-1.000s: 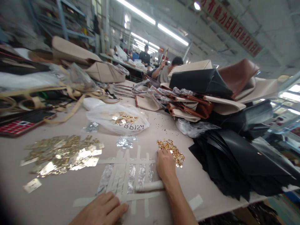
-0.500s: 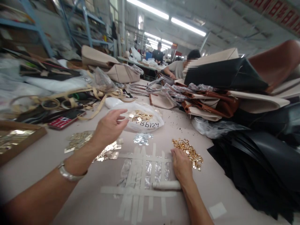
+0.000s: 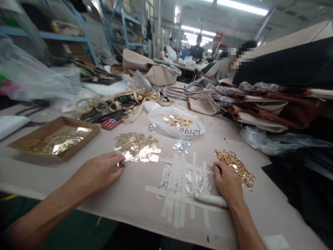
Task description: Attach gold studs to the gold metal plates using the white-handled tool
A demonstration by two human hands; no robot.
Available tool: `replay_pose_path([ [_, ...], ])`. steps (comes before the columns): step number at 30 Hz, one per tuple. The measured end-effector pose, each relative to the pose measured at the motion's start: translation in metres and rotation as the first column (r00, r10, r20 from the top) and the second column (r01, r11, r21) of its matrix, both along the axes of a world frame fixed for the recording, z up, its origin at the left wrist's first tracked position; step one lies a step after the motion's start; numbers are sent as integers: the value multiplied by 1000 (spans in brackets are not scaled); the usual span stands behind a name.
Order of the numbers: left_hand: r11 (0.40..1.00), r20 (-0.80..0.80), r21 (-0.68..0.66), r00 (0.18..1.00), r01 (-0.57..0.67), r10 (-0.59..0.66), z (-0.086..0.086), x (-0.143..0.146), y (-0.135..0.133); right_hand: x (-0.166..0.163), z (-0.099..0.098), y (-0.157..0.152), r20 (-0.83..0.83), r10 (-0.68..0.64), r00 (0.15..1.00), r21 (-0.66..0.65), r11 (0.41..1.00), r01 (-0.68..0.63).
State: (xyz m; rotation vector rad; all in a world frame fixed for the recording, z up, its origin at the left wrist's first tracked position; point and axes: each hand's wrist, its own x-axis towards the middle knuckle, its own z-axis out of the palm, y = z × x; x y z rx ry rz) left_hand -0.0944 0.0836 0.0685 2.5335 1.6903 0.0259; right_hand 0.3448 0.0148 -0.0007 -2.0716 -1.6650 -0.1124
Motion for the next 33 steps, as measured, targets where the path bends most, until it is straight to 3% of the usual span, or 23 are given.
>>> replay_pose_path([
  [8,998,-15,58,1000,22,-22,-7,2,-13,-1,2,-3,-40,6,999,35,999,-4],
  [13,997,60,76,998,18,-23,-6,-1,-13,-6,11,-6,-175,68,982,176,984,-37],
  [16,997,140,83,990,1,-12,-8,-7,-8,-27,25,-13,-306,85,948,211,977,-20],
  [18,995,215,88,977,-34,14,-10,-9,-5,-54,37,-21,-448,113,887,185,982,-32],
  [21,993,336,66,939,-100,72,-11,-3,-8,-106,50,-33,-753,181,633,117,983,-142],
  [24,983,530,-138,830,-119,174,-11,13,-18,-153,55,-41,-866,222,447,106,957,-269],
  [27,947,663,-318,703,-45,256,-11,34,-31,-184,57,-43,-881,251,401,110,933,-343],
  [33,962,761,-266,626,63,170,-9,63,-51,-205,57,-42,-847,281,452,130,933,-336],
])
